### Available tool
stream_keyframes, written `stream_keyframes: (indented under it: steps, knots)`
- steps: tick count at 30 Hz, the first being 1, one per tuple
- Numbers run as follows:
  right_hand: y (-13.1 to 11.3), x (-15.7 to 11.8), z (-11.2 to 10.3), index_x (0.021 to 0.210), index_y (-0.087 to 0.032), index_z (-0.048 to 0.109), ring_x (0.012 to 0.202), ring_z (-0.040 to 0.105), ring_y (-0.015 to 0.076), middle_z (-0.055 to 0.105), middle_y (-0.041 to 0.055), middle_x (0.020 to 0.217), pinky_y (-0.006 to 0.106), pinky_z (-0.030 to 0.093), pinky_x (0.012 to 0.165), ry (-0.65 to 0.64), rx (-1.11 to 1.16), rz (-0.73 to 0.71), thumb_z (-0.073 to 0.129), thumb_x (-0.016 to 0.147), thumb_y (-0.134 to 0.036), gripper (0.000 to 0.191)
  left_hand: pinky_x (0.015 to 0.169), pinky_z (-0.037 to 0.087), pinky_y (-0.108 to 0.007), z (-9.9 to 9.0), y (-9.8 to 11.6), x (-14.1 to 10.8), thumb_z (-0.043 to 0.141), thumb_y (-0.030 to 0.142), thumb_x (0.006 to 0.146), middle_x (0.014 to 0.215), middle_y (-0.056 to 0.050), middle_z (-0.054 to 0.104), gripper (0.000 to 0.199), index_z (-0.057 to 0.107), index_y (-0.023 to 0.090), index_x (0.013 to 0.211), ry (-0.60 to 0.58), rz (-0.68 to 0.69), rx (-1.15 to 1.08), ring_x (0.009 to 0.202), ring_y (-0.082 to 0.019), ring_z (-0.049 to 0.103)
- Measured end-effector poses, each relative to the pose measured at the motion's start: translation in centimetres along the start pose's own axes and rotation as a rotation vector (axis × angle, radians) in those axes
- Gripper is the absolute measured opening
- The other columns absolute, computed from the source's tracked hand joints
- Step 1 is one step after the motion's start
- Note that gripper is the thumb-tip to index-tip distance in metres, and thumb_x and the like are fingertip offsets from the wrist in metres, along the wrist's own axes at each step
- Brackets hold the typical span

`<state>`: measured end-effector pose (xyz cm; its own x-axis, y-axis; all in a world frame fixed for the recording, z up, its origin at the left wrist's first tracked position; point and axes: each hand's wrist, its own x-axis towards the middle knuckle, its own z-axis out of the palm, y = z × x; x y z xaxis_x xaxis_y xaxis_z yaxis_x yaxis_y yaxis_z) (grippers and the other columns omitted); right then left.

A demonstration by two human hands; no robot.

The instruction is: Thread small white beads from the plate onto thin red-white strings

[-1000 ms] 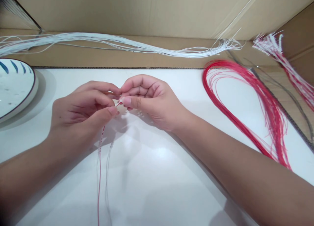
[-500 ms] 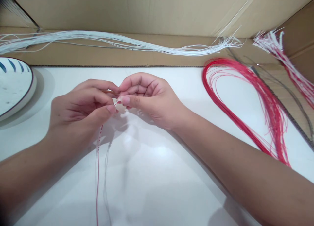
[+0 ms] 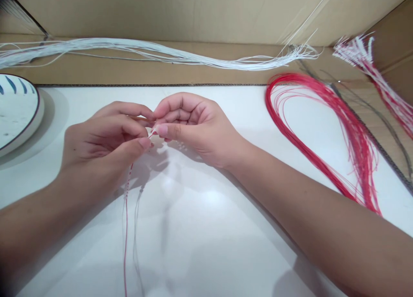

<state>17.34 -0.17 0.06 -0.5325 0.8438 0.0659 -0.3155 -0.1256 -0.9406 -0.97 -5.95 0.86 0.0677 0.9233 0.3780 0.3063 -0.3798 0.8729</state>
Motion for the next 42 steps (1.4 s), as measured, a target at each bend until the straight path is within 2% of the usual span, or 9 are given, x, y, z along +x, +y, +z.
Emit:
stream_keyframes:
  steps: [5, 10, 15, 19, 23, 31, 34, 38, 42]
  knots:
    - [0.02, -0.03, -0.16, 0.089, -0.015, 0.069, 0.074, 0.073, 0.0118, 0.074, 0.0003, 0.081, 0.024, 0.063, 0.072, -0.03, -0.073, -0.027, 0.09, 0.074, -0.021, 0.026, 0.051, 0.051, -0.023, 0.05, 0.11, 0.14, 0.071, 0.011, 0.079, 0.105, 0.0, 0.073, 0.016, 0.069, 0.022, 0.067, -0.005, -0.014, 0.005, 0.083, -0.017, 0.071]
    - [0.16, -0.01, -0.33, 0.091, -0.015, 0.07, 0.074, 0.071, 0.01, 0.074, -0.0005, 0.08, 0.02, 0.06, 0.068, -0.088, -0.131, -0.086, 0.087, 0.077, -0.019, 0.022, 0.055, 0.054, -0.025, 0.04, 0.09, 0.23, 0.072, 0.013, 0.078, 0.106, 0.001, 0.074, 0.016, 0.071, 0.023, 0.065, -0.012, -0.012, 0.038, 0.092, -0.021, 0.073]
    - [0.24, -0.06, -0.28, 0.093, -0.014, 0.07, 0.073, 0.07, 0.01, 0.073, 0.0002, 0.081, 0.02, 0.06, 0.069, -0.077, -0.148, -0.083, 0.088, 0.077, -0.02, 0.025, 0.058, 0.056, -0.025, -0.05, 0.06, 0.17, 0.075, 0.019, 0.081, 0.108, -0.001, 0.075, 0.016, 0.07, 0.024, 0.067, -0.005, -0.003, 0.087, 0.098, -0.022, 0.072]
    - [0.36, -0.13, -0.26, 0.097, -0.014, 0.07, 0.072, 0.069, 0.0099, 0.071, -0.001, 0.079, 0.021, 0.058, 0.068, -0.069, -0.141, -0.055, 0.086, 0.08, -0.023, 0.025, 0.065, 0.059, -0.028, -0.04, 0.09, 0.2, 0.074, 0.017, 0.083, 0.106, -0.001, 0.074, 0.015, 0.071, 0.024, 0.07, 0.008, -0.008, 0.081, 0.094, -0.02, 0.072]
    - [0.3, -0.14, -0.28, 0.087, -0.015, 0.072, 0.067, 0.064, 0.0089, 0.07, -0.0004, 0.076, 0.021, 0.055, 0.065, -0.03, -0.145, -0.052, 0.082, 0.084, -0.025, 0.015, 0.065, 0.058, -0.027, -0.05, 0.07, 0.2, 0.075, 0.018, 0.084, 0.105, 0.0, 0.073, 0.016, 0.072, 0.025, 0.071, 0.002, -0.008, 0.033, 0.093, -0.018, 0.07]
    - [-0.17, -0.31, 0.3, 0.075, -0.017, 0.067, 0.061, 0.053, 0.0089, 0.062, -0.0019, 0.067, 0.023, 0.043, 0.055, 0.024, -0.296, -0.053, 0.08, 0.082, -0.022, 0.016, 0.054, 0.051, -0.022, -0.11, 0.07, 0.3, 0.074, 0.02, 0.082, 0.106, -0.001, 0.073, 0.016, 0.073, 0.026, 0.067, -0.029, -0.085, 0.047, 0.099, -0.021, 0.07]
    - [-0.19, -0.38, 0.48, 0.076, -0.017, 0.064, 0.06, 0.048, 0.0081, 0.059, -0.0025, 0.066, 0.023, 0.04, 0.054, -0.004, -0.292, -0.061, 0.08, 0.082, -0.023, 0.019, 0.058, 0.054, -0.022, -0.11, 0.13, 0.4, 0.072, 0.019, 0.083, 0.107, 0.0, 0.073, 0.017, 0.072, 0.025, 0.067, -0.047, -0.091, 0.037, 0.094, -0.019, 0.07]
    - [-0.14, -0.39, 0.55, 0.078, -0.017, 0.06, 0.06, 0.046, 0.0078, 0.057, -0.0032, 0.067, 0.023, 0.039, 0.055, -0.086, -0.271, -0.095, 0.078, 0.087, -0.025, 0.021, 0.058, 0.057, -0.022, -0.03, 0.21, 0.55, 0.074, 0.031, 0.088, 0.107, -0.003, 0.071, 0.018, 0.071, 0.023, 0.072, -0.053, -0.109, -0.043, 0.081, -0.015, 0.068]
    - [-0.16, -0.39, 0.62, 0.079, -0.017, 0.058, 0.061, 0.046, 0.0084, 0.055, -0.003, 0.068, 0.024, 0.039, 0.057, -0.116, -0.273, -0.124, 0.077, 0.09, -0.04, 0.031, 0.059, 0.059, -0.026, 0.08, -0.14, 0.55, 0.074, 0.028, 0.088, 0.109, -0.005, 0.069, 0.011, 0.071, 0.024, 0.078, -0.088, -0.131, -0.094, 0.087, -0.018, 0.068]
